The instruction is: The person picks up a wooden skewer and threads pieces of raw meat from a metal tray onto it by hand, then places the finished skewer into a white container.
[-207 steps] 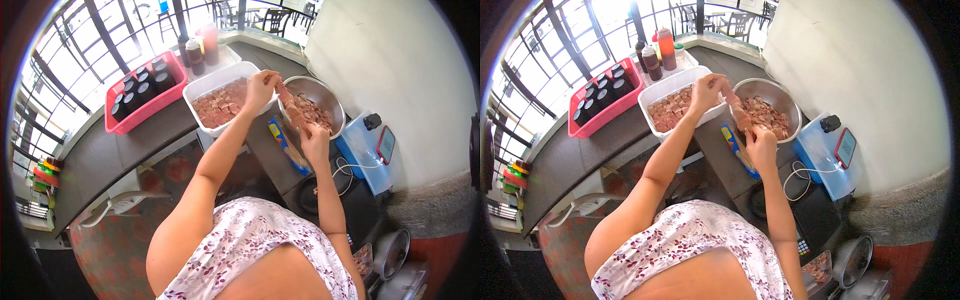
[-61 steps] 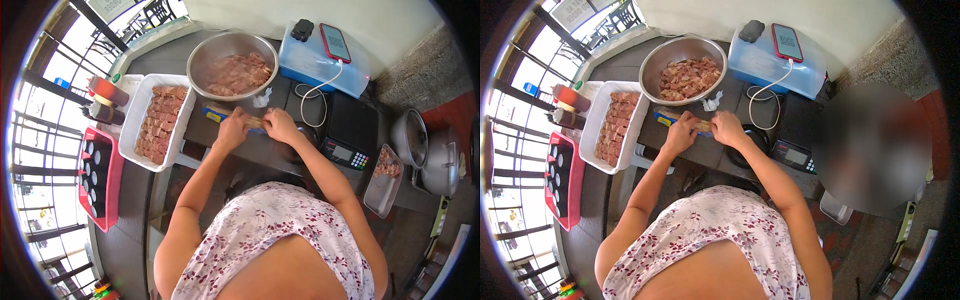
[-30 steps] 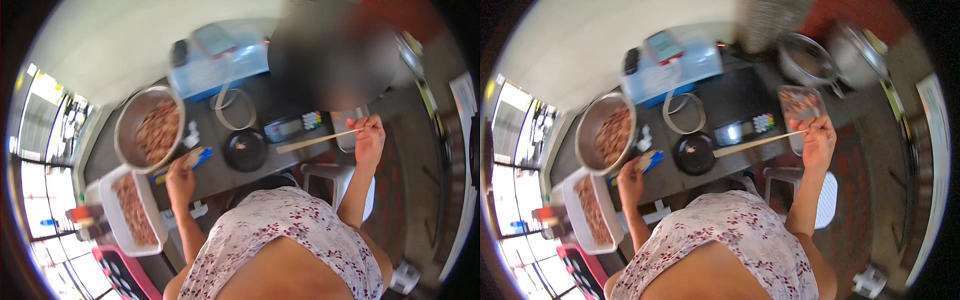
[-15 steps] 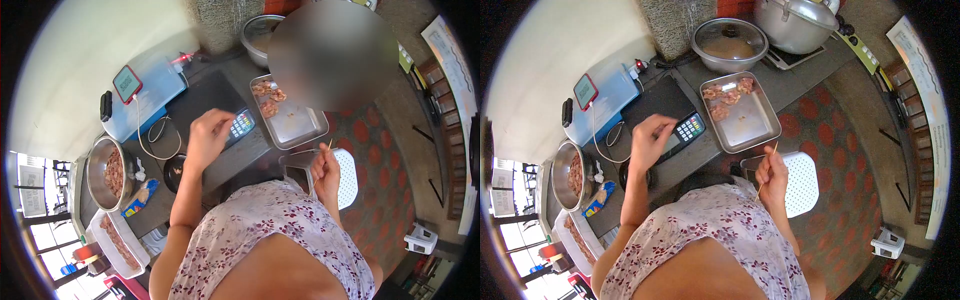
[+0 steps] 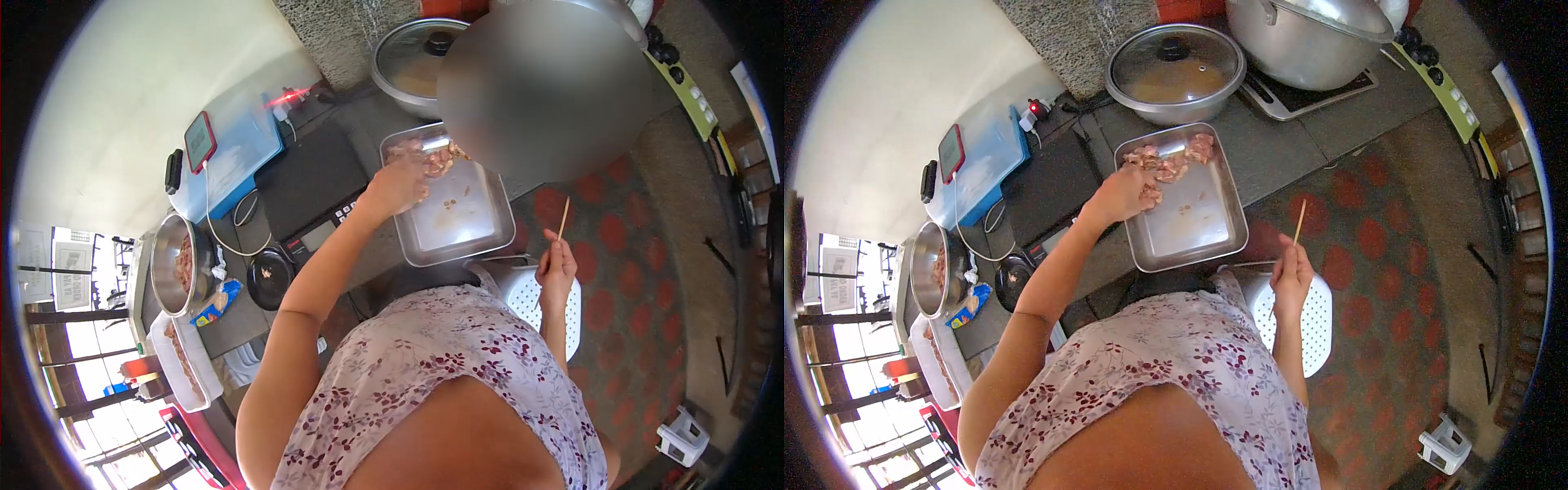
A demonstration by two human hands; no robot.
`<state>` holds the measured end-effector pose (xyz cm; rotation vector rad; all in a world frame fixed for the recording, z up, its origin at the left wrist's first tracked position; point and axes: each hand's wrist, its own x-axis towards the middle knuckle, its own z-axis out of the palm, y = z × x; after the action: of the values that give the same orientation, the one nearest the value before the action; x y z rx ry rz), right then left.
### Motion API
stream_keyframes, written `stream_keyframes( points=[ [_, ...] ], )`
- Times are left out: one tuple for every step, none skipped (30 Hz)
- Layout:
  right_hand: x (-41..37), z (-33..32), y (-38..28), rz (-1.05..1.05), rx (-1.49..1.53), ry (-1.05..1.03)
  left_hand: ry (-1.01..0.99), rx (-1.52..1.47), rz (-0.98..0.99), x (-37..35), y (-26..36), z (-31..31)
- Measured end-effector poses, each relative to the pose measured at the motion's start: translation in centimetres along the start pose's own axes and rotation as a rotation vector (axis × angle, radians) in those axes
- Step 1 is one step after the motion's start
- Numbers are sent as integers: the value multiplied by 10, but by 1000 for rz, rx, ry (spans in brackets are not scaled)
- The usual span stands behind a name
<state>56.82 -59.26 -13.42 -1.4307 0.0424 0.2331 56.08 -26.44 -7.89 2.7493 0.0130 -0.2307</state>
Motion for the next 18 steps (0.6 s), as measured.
stream_keyframes(
  points=[
    [9, -3, 5, -12, -65, -25, 33, 45, -21, -1, 1, 9],
    [14, -3, 12, -5, -60, -32, 66, 90, -43, -1, 1, 19],
    [18, 0, 19, -5, -104, -77, 64, 95, -51, 1, -2, 32],
    [20, 4, 22, -4, -147, -121, 94, 170, -42, 3, -4, 42],
    [21, 8, 23, 38, -161, -151, 121, 245, -34, 4, -8, 52],
    [22, 13, 25, 44, -156, -157, 116, 250, -42, 4, -4, 51],
    [23, 18, 29, 46, -117, -184, 147, 207, -34, 4, -1, 49],
    [24, 23, 34, 46, -77, -211, 180, 166, -25, 3, 2, 47],
    [25, 34, 38, 31, 101, -211, 179, 172, -31, 1, 6, 44],
    [25, 34, 37, 32, 107, -215, 135, 99, -47, -2, 12, 43],
    [24, 32, 33, 97, 63, -237, 89, 24, -63, -6, 17, 45],
    [23, 31, 27, 162, 19, -258, 88, 26, -64, -10, 24, 49],
    [25, 26, 29, 230, -27, -293, 64, 21, -54, -15, 32, 55],
    [25, 26, 32, 230, -27, -295, 42, 14, -45, -19, 37, 59],
    [25, 29, 35, 191, 4, -277, 17, -39, -35, -21, 42, 56],
    [25, 30, 38, 152, 37, -259, 18, -38, -38, -22, 42, 49],
    [26, 30, 41, 152, 38, -262, -45, -124, 26, -24, 39, 37],
    [27, 30, 43, 140, 38, -259, -107, -210, 92, -23, 39, 25]
  ],
)
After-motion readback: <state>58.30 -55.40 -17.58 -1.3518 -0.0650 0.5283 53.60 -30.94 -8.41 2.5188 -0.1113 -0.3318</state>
